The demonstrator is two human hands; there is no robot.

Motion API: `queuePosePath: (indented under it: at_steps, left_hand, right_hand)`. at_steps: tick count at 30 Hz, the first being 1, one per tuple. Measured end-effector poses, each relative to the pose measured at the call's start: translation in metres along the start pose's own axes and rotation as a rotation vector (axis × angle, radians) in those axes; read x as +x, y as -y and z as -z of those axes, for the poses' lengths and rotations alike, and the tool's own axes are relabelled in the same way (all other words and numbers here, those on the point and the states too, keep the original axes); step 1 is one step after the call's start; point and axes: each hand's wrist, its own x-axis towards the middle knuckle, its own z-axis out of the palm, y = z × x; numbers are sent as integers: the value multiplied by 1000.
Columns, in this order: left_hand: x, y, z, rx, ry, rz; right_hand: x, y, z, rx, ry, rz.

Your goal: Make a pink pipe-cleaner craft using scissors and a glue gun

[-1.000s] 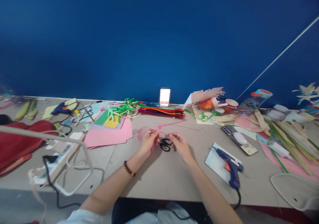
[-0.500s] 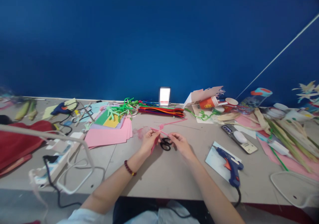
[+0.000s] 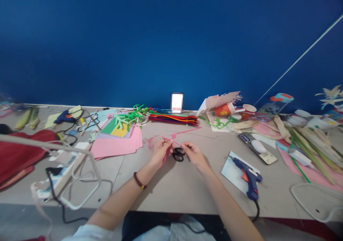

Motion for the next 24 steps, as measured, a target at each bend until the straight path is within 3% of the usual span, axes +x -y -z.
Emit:
queuePosePath:
  at_steps: [13, 24]
  left_hand:
    - [-2, -4, -1, -9, 14, 7]
    - [-1, -2, 0, -31, 50, 38]
  right_hand:
    - [-3, -5, 1, -171, 92, 111]
    - [-2, -7, 1, -188, 70, 185]
